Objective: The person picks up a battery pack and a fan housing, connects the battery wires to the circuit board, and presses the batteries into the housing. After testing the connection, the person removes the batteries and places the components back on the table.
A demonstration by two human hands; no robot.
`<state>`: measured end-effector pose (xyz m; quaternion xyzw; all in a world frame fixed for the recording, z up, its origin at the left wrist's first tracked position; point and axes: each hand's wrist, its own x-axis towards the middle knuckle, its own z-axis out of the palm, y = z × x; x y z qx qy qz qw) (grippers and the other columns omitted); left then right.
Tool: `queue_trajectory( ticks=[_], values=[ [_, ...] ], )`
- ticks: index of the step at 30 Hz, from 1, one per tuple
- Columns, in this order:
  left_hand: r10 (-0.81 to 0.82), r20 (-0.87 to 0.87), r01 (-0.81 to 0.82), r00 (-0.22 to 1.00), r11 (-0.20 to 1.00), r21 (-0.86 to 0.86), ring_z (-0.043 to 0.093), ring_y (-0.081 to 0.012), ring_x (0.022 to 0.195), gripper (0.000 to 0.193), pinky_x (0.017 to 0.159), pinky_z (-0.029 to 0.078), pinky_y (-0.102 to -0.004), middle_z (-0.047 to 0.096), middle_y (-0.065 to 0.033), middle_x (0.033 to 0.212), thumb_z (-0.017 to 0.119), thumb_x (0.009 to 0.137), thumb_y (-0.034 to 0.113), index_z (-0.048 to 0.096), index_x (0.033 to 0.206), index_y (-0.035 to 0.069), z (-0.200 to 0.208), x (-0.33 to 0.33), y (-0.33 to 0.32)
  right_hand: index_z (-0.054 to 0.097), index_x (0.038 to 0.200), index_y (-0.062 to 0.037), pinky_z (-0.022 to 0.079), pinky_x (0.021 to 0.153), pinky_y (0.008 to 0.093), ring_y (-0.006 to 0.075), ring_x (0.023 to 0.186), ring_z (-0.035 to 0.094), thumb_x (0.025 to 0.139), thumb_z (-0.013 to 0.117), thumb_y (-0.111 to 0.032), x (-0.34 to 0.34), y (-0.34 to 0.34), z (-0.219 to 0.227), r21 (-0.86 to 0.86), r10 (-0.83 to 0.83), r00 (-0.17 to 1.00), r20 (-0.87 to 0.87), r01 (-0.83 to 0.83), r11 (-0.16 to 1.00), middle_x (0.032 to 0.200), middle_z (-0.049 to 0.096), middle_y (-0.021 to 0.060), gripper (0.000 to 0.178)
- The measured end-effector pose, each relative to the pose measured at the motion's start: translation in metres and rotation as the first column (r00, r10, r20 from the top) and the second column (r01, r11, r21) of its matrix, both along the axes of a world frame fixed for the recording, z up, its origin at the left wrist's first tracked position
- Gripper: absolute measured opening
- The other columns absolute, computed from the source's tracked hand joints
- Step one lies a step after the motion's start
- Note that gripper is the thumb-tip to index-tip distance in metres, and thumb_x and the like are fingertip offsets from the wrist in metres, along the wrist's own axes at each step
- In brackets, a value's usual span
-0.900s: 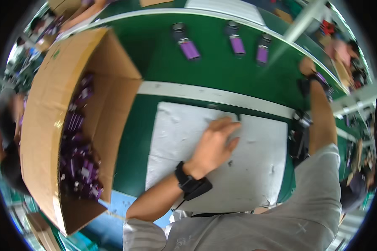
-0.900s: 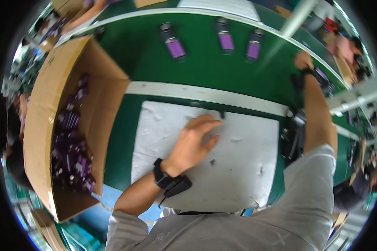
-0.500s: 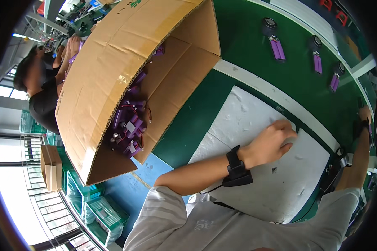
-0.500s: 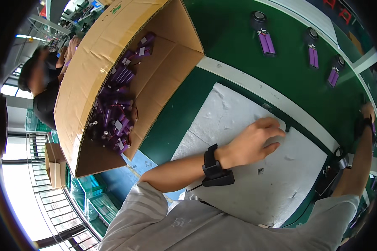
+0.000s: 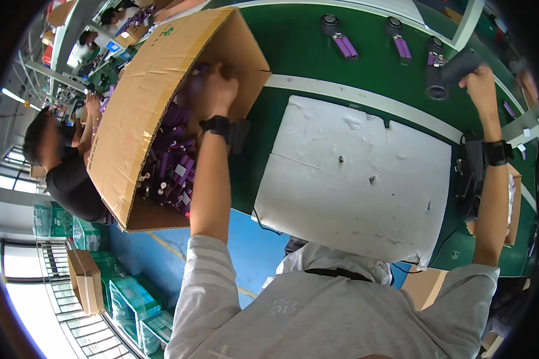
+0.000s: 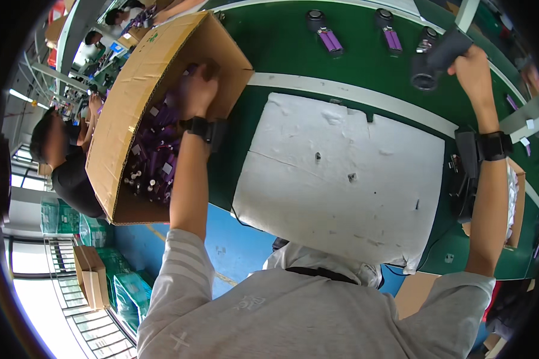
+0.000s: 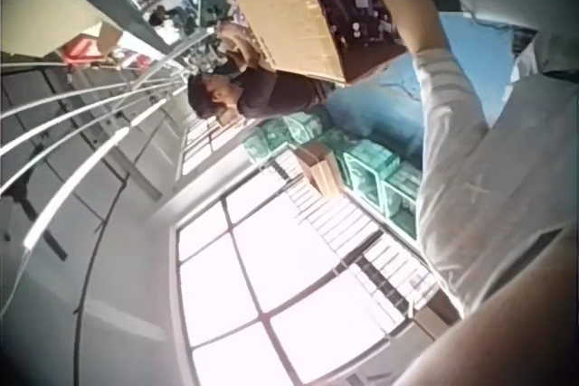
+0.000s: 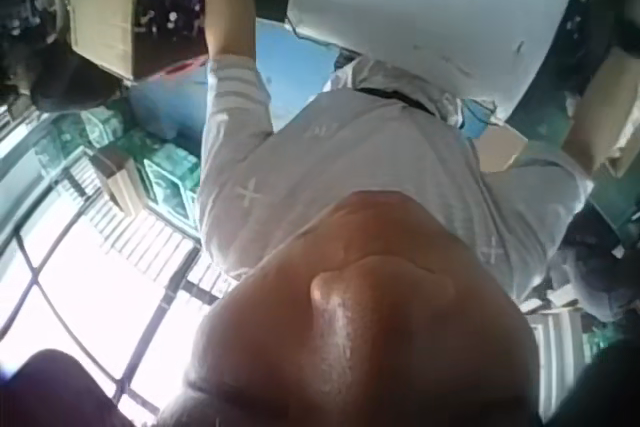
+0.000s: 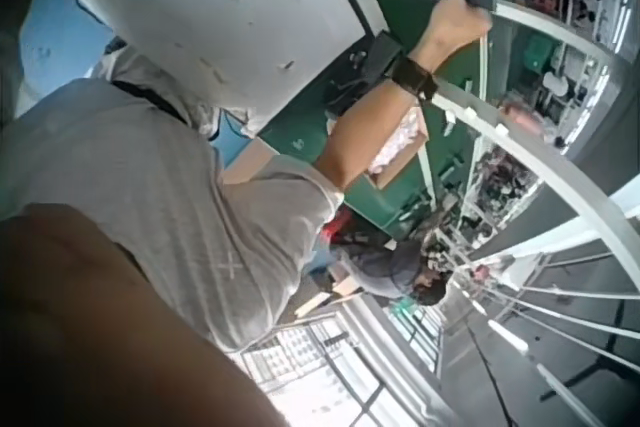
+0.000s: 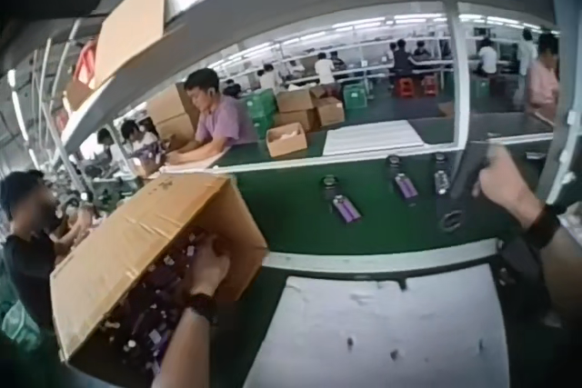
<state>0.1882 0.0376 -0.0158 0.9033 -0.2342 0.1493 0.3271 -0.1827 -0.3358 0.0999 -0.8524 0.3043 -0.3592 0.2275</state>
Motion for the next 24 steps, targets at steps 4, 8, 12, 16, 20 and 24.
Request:
queue_trajectory(
  ticks=[4, 8, 12, 16, 20, 24],
  values=[
    [0.152, -0.147, -0.056, 0.977, 0.856, 0.514, 0.037, -0.0343, 0.136, 0.064, 0.111, 0.033, -0.0428, 0.039, -0.0151, 0.148, 0.053, 0.08, 0.018, 0.041, 0.143, 0.018, 0.001, 0.071, 0.033, 0.06, 0.087, 0.0022, 0.04, 0.04, 0.023, 0.0142, 0.042, 0.051, 0.07, 0.041, 0.002, -0.019, 0.068, -0.012, 0.526, 0.126, 0.99, 0.062, -0.14, 0.839, 0.068, 0.063, 0.0113, 0.026],
    [0.088, -0.117, 0.019, 0.989, 0.717, 0.697, 0.035, -0.0319, 0.138, 0.063, 0.111, 0.035, -0.0447, 0.033, -0.0102, 0.153, 0.052, 0.081, 0.013, 0.041, 0.143, 0.019, -0.024, 0.11, 0.053, 0.06, 0.085, 0.0052, 0.048, 0.047, 0.0234, 0.0142, 0.05, 0.057, 0.067, 0.04, 0.007, -0.045, 0.112, -0.033, 0.713, 0.139, 0.979, 0.149, -0.204, 0.67, 0.074, 0.065, 0.0104, 0.027],
    [0.038, 0.02, -0.041, 0.999, 0.722, 0.691, 0.05, -0.0322, 0.125, 0.048, 0.101, 0.044, -0.044, 0.048, -0.0136, 0.14, 0.054, 0.081, 0.008, 0.057, 0.129, 0.015, -0.018, 0.09, 0.044, 0.057, 0.077, 0.0033, 0.051, 0.065, 0.0331, 0.0271, 0.07, 0.061, 0.07, 0.048, 0.015, -0.069, 0.141, -0.057, -0.013, 0.48, 0.874, 0.071, -0.48, 0.877, 0.084, 0.063, 0.0144, 0.016],
    [0.039, 0.031, -0.049, 0.999, 0.792, 0.609, 0.062, -0.0331, 0.108, 0.035, 0.091, 0.049, -0.0439, 0.06, -0.0151, 0.123, 0.059, 0.081, 0.008, 0.065, 0.116, 0.012, 0.009, 0.055, 0.035, 0.056, 0.076, 0.0011, 0.049, 0.065, 0.0357, 0.032, 0.069, 0.058, 0.072, 0.055, 0.012, -0.091, 0.157, -0.097, 0.176, 0.524, 0.842, -0.129, -0.501, 0.847, 0.084, 0.06, 0.0156, 0.012],
    [-0.108, 0.124, 0.095, 0.986, 0.989, 0.11, 0.068, -0.0272, 0.088, 0.03, 0.079, 0.053, -0.0384, 0.065, -0.0139, 0.1, 0.07, 0.078, 0.004, 0.065, 0.107, 0.006, 0.041, -0.039, 0.009, 0.058, 0.076, 0.001, 0.048, 0.063, 0.0332, 0.0291, 0.071, 0.059, 0.073, 0.054, 0.013, -0.103, 0.162, -0.105, 0.156, 0.504, 0.859, -0.09, -0.487, 0.859, 0.087, 0.059, 0.0143, 0.013],
    [-0.32, 0.093, 0.333, 0.943, 0.892, -0.305, 0.067, -0.0195, 0.091, 0.033, 0.07, 0.055, -0.0282, 0.06, -0.0102, 0.108, 0.073, 0.076, -0.005, 0.064, 0.107, 0.0, 0.077, -0.168, -0.026, 0.06, 0.088, -0.0005, 0.047, 0.059, 0.0307, 0.0226, 0.067, 0.059, 0.082, 0.056, 0.005, -0.104, 0.156, -0.085, 0.332, 0.567, 0.807, -0.163, -0.496, 0.802, 0.09, 0.06, 0.0117, 0.009]
  ],
)
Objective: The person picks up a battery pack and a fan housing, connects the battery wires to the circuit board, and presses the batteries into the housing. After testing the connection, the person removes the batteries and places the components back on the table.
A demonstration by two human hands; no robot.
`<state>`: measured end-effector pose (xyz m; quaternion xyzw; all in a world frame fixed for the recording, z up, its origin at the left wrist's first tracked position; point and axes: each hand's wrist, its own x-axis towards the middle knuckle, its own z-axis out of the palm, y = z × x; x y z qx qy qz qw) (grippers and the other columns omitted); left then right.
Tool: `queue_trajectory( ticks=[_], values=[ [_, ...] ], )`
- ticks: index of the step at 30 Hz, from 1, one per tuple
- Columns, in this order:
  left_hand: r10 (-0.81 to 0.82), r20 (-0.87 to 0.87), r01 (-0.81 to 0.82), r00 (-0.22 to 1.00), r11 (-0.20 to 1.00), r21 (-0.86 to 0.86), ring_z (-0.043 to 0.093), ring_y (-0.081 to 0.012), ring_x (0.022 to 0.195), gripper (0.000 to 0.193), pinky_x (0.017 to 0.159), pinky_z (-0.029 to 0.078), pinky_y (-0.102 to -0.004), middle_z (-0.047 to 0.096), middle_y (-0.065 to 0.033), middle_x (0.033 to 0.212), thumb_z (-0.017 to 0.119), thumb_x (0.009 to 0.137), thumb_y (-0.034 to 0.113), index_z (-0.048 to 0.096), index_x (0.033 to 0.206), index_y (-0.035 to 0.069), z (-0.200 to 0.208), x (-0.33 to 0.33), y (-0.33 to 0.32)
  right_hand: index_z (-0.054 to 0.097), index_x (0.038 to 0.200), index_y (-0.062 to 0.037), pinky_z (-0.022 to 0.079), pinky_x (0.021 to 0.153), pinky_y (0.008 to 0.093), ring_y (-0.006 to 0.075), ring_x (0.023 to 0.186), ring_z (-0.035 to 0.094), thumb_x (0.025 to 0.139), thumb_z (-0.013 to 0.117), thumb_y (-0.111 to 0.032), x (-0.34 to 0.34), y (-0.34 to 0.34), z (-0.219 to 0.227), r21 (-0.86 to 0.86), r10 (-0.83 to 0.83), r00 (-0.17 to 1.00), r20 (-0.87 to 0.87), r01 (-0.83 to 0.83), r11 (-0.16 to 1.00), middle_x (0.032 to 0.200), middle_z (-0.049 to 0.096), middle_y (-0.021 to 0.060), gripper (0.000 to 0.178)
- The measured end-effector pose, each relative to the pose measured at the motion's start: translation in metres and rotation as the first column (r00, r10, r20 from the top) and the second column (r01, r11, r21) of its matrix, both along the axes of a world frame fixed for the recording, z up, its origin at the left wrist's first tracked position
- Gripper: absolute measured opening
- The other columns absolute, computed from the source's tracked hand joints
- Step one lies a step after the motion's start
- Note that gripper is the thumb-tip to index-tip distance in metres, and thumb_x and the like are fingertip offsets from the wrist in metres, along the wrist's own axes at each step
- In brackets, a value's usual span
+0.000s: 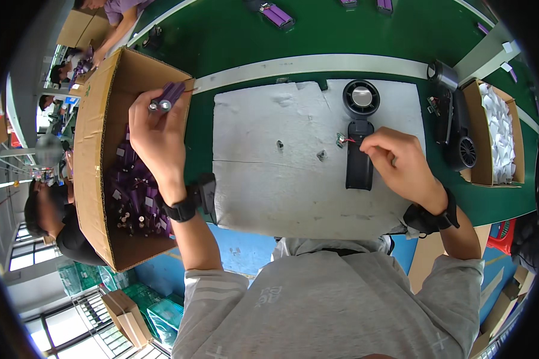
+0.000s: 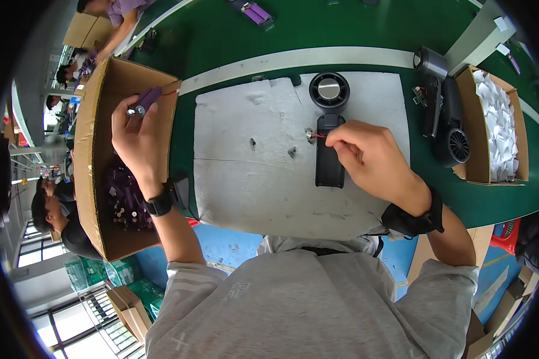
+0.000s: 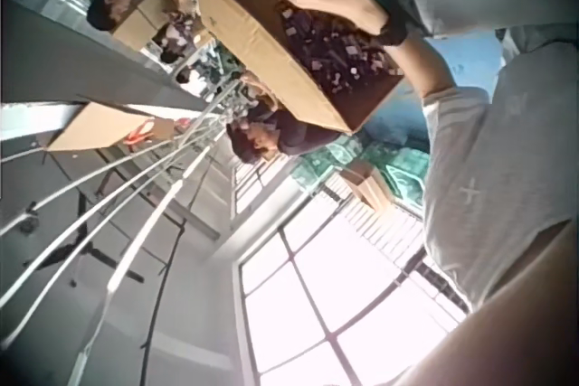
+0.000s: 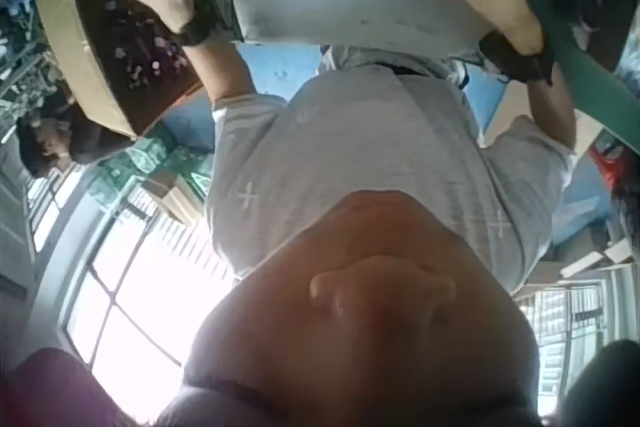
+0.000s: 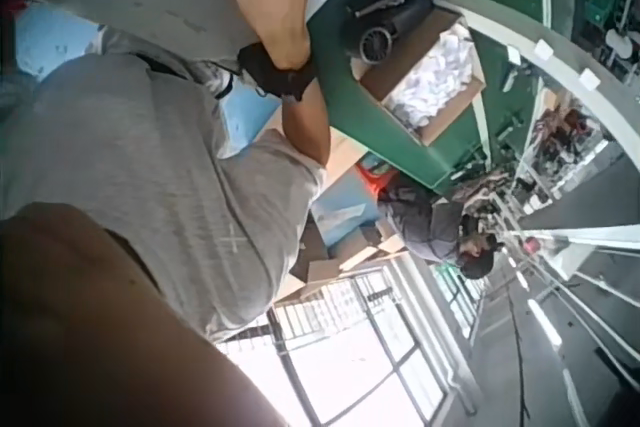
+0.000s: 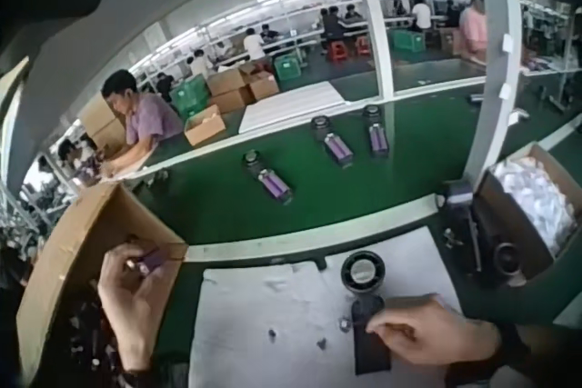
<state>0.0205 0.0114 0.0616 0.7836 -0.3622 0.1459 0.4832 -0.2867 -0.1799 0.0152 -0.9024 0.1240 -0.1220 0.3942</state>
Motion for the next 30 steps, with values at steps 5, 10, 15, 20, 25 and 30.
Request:
queue_trajectory(
  ticks=[5, 10, 15, 20, 25, 30],
  values=[
    [-0.694, -0.085, 0.693, 0.715, 0.72, -0.037, 0.061, -0.0269, 0.109, 0.052, 0.08, 0.058, -0.0315, 0.049, -0.0179, 0.13, 0.079, 0.071, -0.003, 0.058, 0.118, 0.001, -0.002, -0.138, -0.043, 0.056, 0.107, -0.0027, 0.044, 0.057, 0.0271, 0.0147, 0.06, 0.056, 0.094, 0.055, -0.012, 0.007, 0.001, 0.011, 0.974, -0.234, 0.972, 0.005, 0.048, 0.22, 0.09, 0.061, 0.0066, 0.016],
    [-0.646, -0.332, 0.718, 0.688, 0.673, 0.179, 0.064, -0.0281, 0.091, 0.031, 0.078, 0.053, -0.0351, 0.061, -0.0146, 0.108, 0.078, 0.07, 0.0, 0.065, 0.098, 0.001, -0.039, -0.13, -0.071, 0.054, 0.104, -0.0036, 0.044, 0.058, 0.0272, 0.0128, 0.067, 0.056, 0.093, 0.061, -0.018, -0.007, -0.03, -0.013, 0.85, -0.365, 0.93, -0.036, 0.221, 0.478, 0.09, 0.061, 0.0054, 0.02],
    [-0.64, -0.602, 0.869, 0.478, 0.445, 0.217, 0.064, -0.0258, 0.08, 0.028, 0.07, 0.052, -0.0329, 0.065, -0.0105, 0.091, 0.078, 0.07, 0.001, 0.064, 0.094, 0.005, -0.068, -0.117, -0.089, 0.055, 0.09, -0.0037, 0.046, 0.06, 0.0293, 0.0162, 0.073, 0.057, 0.08, 0.074, -0.005, 0.007, -0.008, -0.024, 0.106, -0.185, 0.962, 0.2, 0.167, 0.98, 0.082, 0.062, 0.0069, 0.021],
    [-0.715, -0.594, 0.888, 0.369, 0.46, -0.003, 0.064, -0.025, 0.076, 0.027, 0.067, 0.052, -0.0328, 0.065, -0.0083, 0.082, 0.079, 0.069, 0.001, 0.063, 0.091, 0.006, -0.081, -0.113, -0.09, 0.057, 0.082, -0.0033, 0.046, 0.059, 0.0306, 0.0208, 0.069, 0.056, 0.068, 0.076, 0.005, 0.016, 0.0, -0.027, -0.074, -0.141, 0.955, 0.26, 0.166, 0.983, 0.079, 0.064, 0.0078, 0.025],
    [-0.771, -0.509, 0.894, 0.383, 0.448, -0.005, 0.063, -0.019, 0.074, 0.029, 0.064, 0.052, -0.0287, 0.064, -0.0069, 0.085, 0.081, 0.068, -0.001, 0.064, 0.091, 0.005, -0.083, -0.111, -0.087, 0.059, 0.08, -0.004, 0.046, 0.059, 0.0303, 0.023, 0.069, 0.056, 0.066, 0.075, 0.005, 0.016, 0.003, -0.026, -0.152, -0.113, 0.969, 0.22, 0.148, 0.977, 0.083, 0.068, 0.0068, 0.023],
    [-0.757, -0.531, 0.874, 0.38, 0.482, -0.063, 0.062, -0.0166, 0.073, 0.03, 0.063, 0.05, -0.0264, 0.063, -0.0058, 0.086, 0.081, 0.067, -0.002, 0.065, 0.092, 0.006, -0.088, -0.11, -0.086, 0.061, 0.08, -0.0058, 0.045, 0.059, 0.03, 0.0227, 0.069, 0.055, 0.061, 0.075, 0.003, 0.017, 0.004, -0.025, -0.184, -0.094, 0.984, 0.154, 0.123, 0.975, 0.083, 0.068, 0.0051, 0.025]
  ],
)
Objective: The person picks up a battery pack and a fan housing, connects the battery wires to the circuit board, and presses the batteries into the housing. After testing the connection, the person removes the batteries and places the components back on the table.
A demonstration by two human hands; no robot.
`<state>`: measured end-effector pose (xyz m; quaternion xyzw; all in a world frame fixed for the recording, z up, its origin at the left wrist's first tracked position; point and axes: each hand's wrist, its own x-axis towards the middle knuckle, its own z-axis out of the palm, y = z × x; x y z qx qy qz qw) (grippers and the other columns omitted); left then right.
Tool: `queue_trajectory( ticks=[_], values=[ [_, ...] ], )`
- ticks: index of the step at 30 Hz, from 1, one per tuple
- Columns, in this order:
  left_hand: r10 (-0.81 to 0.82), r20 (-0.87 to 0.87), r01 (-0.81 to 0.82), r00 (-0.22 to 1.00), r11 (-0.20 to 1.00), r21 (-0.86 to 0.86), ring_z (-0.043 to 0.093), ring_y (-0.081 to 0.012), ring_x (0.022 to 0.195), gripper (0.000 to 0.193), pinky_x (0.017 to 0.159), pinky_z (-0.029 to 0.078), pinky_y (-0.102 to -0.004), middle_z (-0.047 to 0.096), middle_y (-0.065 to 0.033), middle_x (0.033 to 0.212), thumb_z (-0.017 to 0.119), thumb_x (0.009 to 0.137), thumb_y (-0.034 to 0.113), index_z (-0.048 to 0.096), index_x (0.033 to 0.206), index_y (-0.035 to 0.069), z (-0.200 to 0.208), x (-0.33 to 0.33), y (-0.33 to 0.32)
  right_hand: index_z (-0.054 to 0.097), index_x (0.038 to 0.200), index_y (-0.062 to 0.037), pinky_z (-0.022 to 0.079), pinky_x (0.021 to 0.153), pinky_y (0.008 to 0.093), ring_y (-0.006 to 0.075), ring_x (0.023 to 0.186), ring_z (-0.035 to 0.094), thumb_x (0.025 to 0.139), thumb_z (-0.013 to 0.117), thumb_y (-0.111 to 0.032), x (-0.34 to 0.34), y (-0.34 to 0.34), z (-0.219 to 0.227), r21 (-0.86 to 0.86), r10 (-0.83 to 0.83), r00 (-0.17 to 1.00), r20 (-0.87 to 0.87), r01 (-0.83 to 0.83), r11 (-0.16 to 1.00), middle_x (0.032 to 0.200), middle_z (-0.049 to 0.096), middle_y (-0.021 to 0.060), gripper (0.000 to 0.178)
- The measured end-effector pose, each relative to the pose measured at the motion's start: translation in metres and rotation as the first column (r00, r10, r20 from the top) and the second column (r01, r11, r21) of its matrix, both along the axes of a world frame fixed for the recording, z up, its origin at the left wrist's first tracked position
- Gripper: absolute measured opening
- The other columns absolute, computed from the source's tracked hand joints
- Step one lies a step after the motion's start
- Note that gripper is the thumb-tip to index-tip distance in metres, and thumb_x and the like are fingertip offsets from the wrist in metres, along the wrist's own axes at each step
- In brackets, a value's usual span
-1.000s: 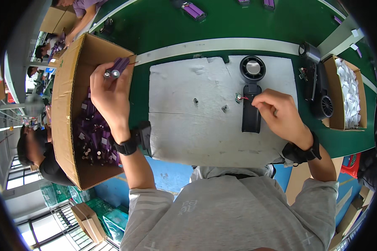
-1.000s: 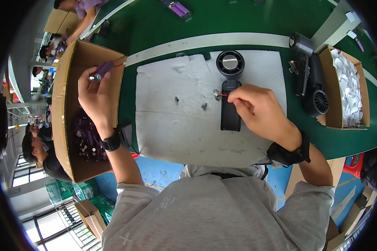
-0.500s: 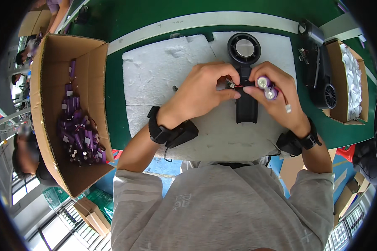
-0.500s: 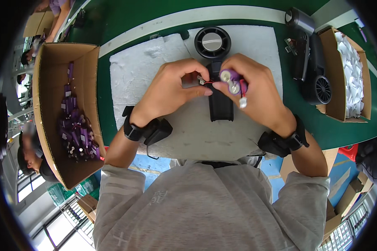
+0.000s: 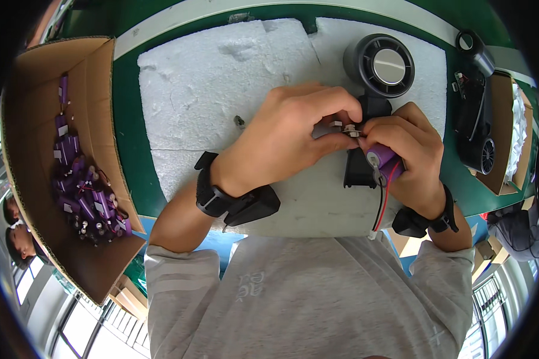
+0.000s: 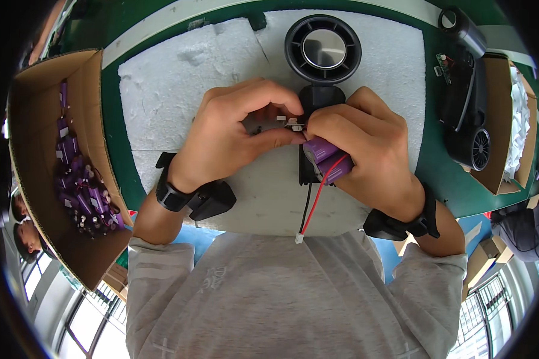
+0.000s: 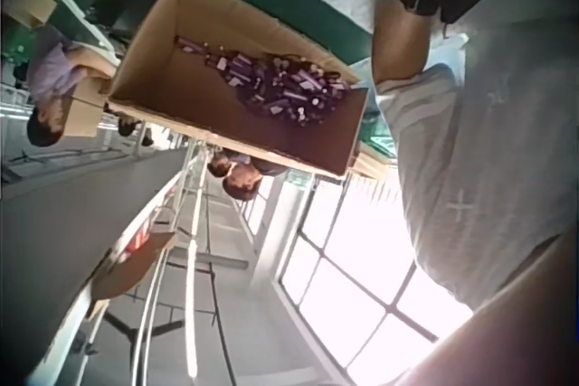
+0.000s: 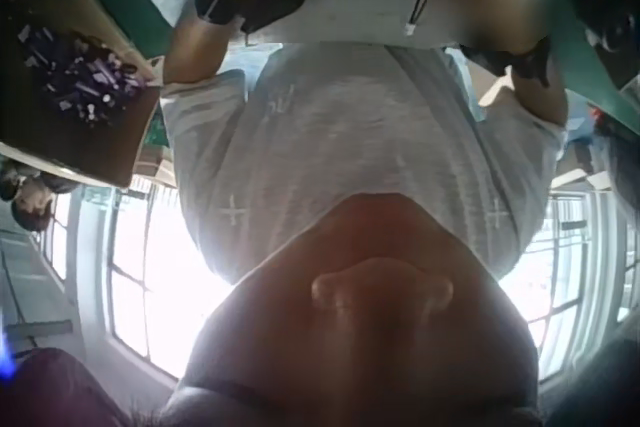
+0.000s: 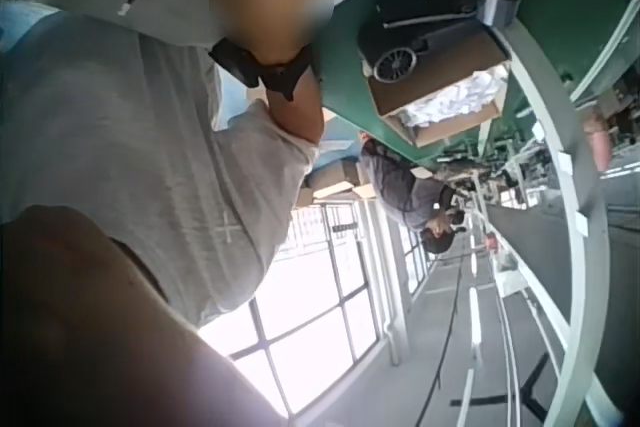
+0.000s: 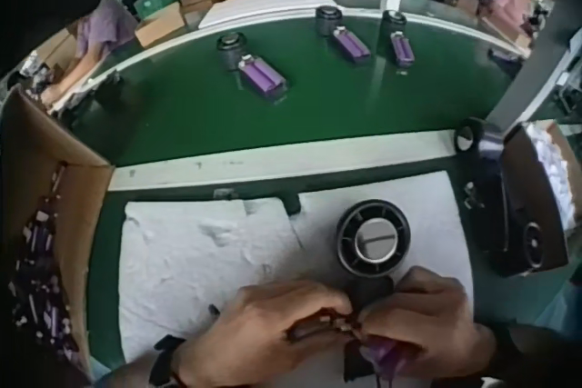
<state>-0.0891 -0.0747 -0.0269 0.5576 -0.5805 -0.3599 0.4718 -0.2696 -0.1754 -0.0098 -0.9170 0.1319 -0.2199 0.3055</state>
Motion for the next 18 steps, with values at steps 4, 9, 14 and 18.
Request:
queue_trajectory(
  ticks=[4, 9, 14, 18],
  values=[
    [-0.021, 0.017, 0.022, 1.0, 0.999, -0.029, 0.062, -0.0174, 0.071, 0.03, 0.061, 0.049, -0.0266, 0.064, -0.0055, 0.084, 0.079, 0.066, -0.005, 0.067, 0.091, 0.006, 0.004, 0.001, 0.002, 0.062, 0.082, -0.007, 0.044, 0.06, 0.0305, 0.023, 0.07, 0.054, 0.058, 0.074, 0.002, 0.0, 0.004, 0.001, -0.036, 0.006, 0.999, -0.043, -0.007, 0.999, 0.082, 0.068, 0.0043, 0.028],
    [-0.058, 0.13, 0.074, 0.99, 0.99, -0.117, 0.062, -0.0195, 0.073, 0.029, 0.062, 0.049, -0.0277, 0.064, -0.0061, 0.089, 0.074, 0.065, -0.009, 0.069, 0.088, 0.007, 0.0, 0.008, 0.004, 0.063, 0.082, -0.0073, 0.044, 0.06, 0.031, 0.0234, 0.07, 0.053, 0.056, 0.073, 0.0, -0.001, 0.004, 0.0, -0.077, -0.001, 0.999, -0.052, -0.003, 0.997, 0.081, 0.068, 0.0041, 0.029],
    [0.033, 0.238, 0.017, 0.971, 0.978, -0.206, 0.062, -0.0214, 0.077, 0.029, 0.064, 0.049, -0.0282, 0.062, -0.0069, 0.095, 0.071, 0.065, -0.011, 0.07, 0.086, 0.008, -0.003, 0.006, 0.007, 0.062, 0.082, -0.0068, 0.044, 0.06, 0.0307, 0.0232, 0.07, 0.053, 0.055, 0.073, 0.0, -0.001, 0.004, 0.001, -0.105, 0.002, 0.999, -0.047, -0.007, 0.994, 0.08, 0.067, 0.004, 0.03],
    [-0.01, 0.129, 0.025, 0.992, 0.993, -0.113, 0.062, -0.0203, 0.078, 0.028, 0.064, 0.049, -0.0274, 0.061, -0.0074, 0.095, 0.071, 0.066, -0.011, 0.068, 0.087, 0.008, 0.003, -0.003, 0.009, 0.063, 0.082, -0.0066, 0.044, 0.06, 0.0304, 0.0234, 0.07, 0.053, 0.054, 0.073, 0.0, -0.001, 0.003, 0.002, -0.107, 0.014, 0.998, -0.063, -0.02, 0.994, 0.079, 0.067, 0.0037, 0.03]
  ],
)
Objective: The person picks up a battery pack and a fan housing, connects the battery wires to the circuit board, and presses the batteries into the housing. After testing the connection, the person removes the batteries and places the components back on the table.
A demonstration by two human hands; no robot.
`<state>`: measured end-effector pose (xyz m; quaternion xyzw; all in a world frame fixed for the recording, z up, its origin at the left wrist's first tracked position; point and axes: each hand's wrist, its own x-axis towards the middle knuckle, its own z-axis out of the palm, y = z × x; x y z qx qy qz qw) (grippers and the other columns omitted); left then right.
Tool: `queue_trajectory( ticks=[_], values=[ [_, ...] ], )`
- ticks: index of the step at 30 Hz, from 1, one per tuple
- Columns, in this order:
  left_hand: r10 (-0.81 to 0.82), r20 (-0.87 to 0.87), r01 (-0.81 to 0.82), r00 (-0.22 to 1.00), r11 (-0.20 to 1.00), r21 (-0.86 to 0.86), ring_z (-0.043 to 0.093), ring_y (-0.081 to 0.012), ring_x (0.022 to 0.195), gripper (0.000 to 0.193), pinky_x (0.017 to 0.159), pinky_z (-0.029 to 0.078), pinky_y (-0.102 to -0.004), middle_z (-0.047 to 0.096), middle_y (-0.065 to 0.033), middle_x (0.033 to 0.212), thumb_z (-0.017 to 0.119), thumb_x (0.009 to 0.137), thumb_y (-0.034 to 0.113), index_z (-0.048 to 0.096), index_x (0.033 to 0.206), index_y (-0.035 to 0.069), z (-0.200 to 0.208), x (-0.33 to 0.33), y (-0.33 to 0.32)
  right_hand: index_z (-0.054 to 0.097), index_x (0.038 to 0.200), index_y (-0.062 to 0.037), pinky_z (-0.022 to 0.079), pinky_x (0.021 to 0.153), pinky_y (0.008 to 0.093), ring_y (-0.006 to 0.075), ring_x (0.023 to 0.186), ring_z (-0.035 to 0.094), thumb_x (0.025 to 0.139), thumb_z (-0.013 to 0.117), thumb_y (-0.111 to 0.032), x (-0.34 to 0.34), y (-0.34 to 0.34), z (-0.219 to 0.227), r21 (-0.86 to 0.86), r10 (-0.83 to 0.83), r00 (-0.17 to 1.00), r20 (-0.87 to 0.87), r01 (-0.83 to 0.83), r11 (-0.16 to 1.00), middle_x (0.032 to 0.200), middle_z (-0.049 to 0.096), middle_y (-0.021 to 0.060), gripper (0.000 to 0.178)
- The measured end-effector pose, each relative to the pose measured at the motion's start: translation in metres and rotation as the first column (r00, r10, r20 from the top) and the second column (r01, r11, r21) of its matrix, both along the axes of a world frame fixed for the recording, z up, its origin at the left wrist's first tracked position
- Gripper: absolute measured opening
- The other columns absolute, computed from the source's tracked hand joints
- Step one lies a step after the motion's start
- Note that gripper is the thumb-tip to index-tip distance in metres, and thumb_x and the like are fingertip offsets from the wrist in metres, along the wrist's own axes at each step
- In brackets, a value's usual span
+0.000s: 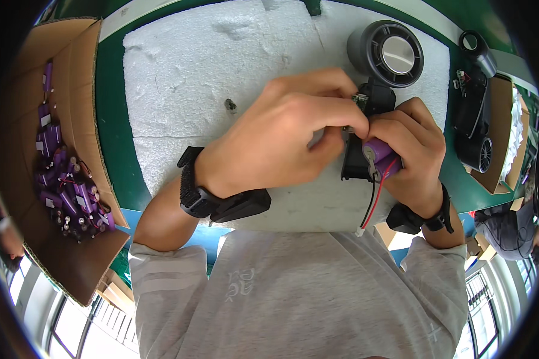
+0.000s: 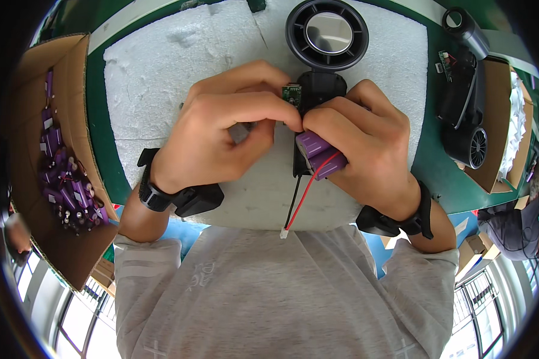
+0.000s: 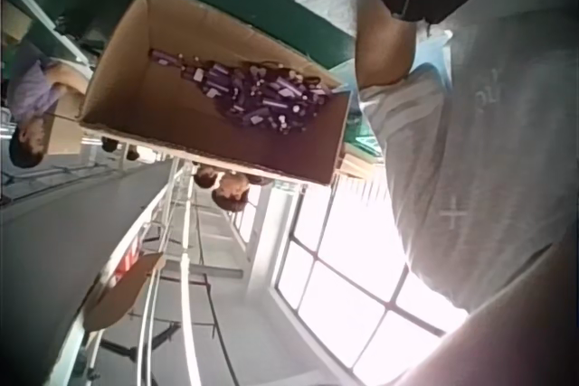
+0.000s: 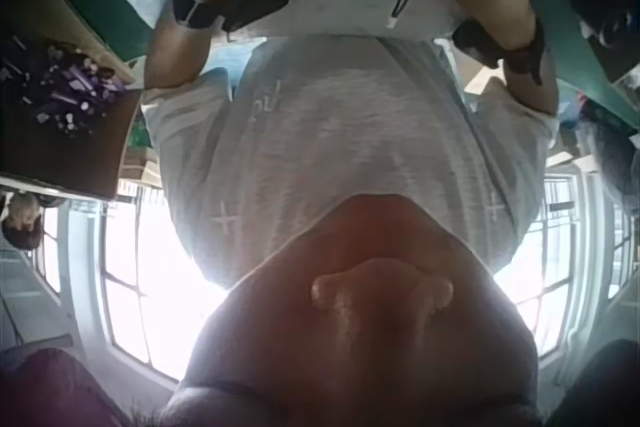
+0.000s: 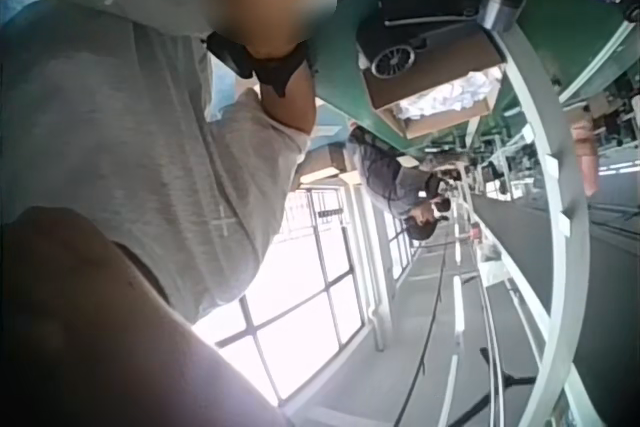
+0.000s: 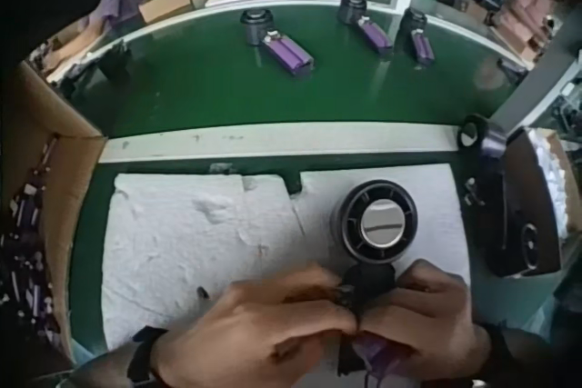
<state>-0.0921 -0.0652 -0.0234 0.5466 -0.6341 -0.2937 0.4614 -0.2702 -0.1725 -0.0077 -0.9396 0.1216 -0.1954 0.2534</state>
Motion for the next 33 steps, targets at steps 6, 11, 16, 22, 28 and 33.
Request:
queue_trajectory(
  ticks=[6, 11, 16, 22, 28, 33],
  values=[
    [0.055, -0.153, -0.054, 0.987, 0.998, 0.008, 0.061, -0.0154, 0.072, 0.027, 0.061, 0.048, -0.0253, 0.062, -0.006, 0.091, 0.07, 0.068, -0.011, 0.063, 0.087, 0.006, -0.004, -0.008, -0.002, 0.064, 0.081, -0.0077, 0.044, 0.054, 0.0285, 0.0201, 0.065, 0.054, 0.058, 0.078, -0.01, 0.001, -0.008, -0.003, 0.036, 0.04, 0.998, 0.046, -0.042, 0.998, 0.074, 0.062, 0.002, 0.027],
    [0.042, -0.195, -0.034, 0.98, 0.998, 0.044, 0.058, -0.0125, 0.07, 0.026, 0.059, 0.045, -0.0238, 0.062, -0.0045, 0.09, 0.069, 0.067, -0.013, 0.062, 0.085, 0.006, -0.003, -0.006, -0.003, 0.062, 0.08, -0.0027, 0.044, 0.055, 0.0268, 0.0136, 0.065, 0.056, 0.082, 0.073, -0.026, -0.011, -0.014, 0.003, 0.671, -0.153, 0.968, 0.2, -0.021, 0.741, 0.07, 0.059, 0.0048, 0.026],
    [0.005, -0.166, 0.004, 0.986, 0.999, 0.054, 0.054, -0.0096, 0.067, 0.025, 0.055, 0.04, -0.0218, 0.062, -0.0038, 0.089, 0.07, 0.068, -0.011, 0.062, 0.083, 0.007, -0.002, -0.004, -0.002, 0.061, 0.081, 0.0006, 0.044, 0.055, 0.0248, 0.0109, 0.063, 0.056, 0.093, 0.062, -0.037, -0.014, -0.016, 0.013, 0.922, -0.337, 0.933, 0.126, 0.015, 0.387, 0.069, 0.057, 0.0069, 0.039],
    [0.021, -0.201, -0.013, 0.979, 0.999, 0.039, 0.051, -0.0093, 0.065, 0.022, 0.054, 0.038, -0.0221, 0.061, -0.0033, 0.087, 0.073, 0.07, -0.006, 0.062, 0.082, 0.008, -0.004, -0.006, -0.004, 0.061, 0.076, -0.0002, 0.039, 0.048, 0.0259, 0.0094, 0.053, 0.054, 0.09, 0.067, -0.023, -0.016, -0.021, 0.021, 0.748, -0.169, 0.968, -0.187, 0.252, 0.614, 0.06, 0.054, 0.003, 0.027],
    [-0.009, -0.255, 0.024, 0.967, 0.998, 0.055, 0.05, -0.0103, 0.065, 0.019, 0.055, 0.038, -0.0232, 0.06, -0.0032, 0.085, 0.077, 0.071, 0.001, 0.063, 0.084, 0.006, -0.002, -0.005, -0.004, 0.059, 0.069, -0.0021, 0.033, 0.042, 0.03, 0.0143, 0.042, 0.048, 0.084, 0.069, -0.01, -0.01, -0.008, 0.014, 0.46, 0.024, 0.999, -0.042, -0.002, 0.888, 0.051, 0.05, 0.0038, 0.02],
    [-0.053, -0.252, 0.055, 0.966, 0.999, 0.0, 0.051, -0.0113, 0.067, 0.018, 0.056, 0.038, -0.0236, 0.06, -0.0039, 0.084, 0.078, 0.075, 0.006, 0.065, 0.087, 0.005, 0.0, -0.004, -0.005, 0.053, 0.065, -0.0005, 0.034, 0.044, 0.0321, 0.0255, 0.044, 0.048, 0.076, 0.069, -0.002, -0.008, -0.005, 0.021, 0.275, 0.116, 0.97, -0.212, -0.055, 0.96, 0.053, 0.048, 0.0093, 0.019]
  ],
)
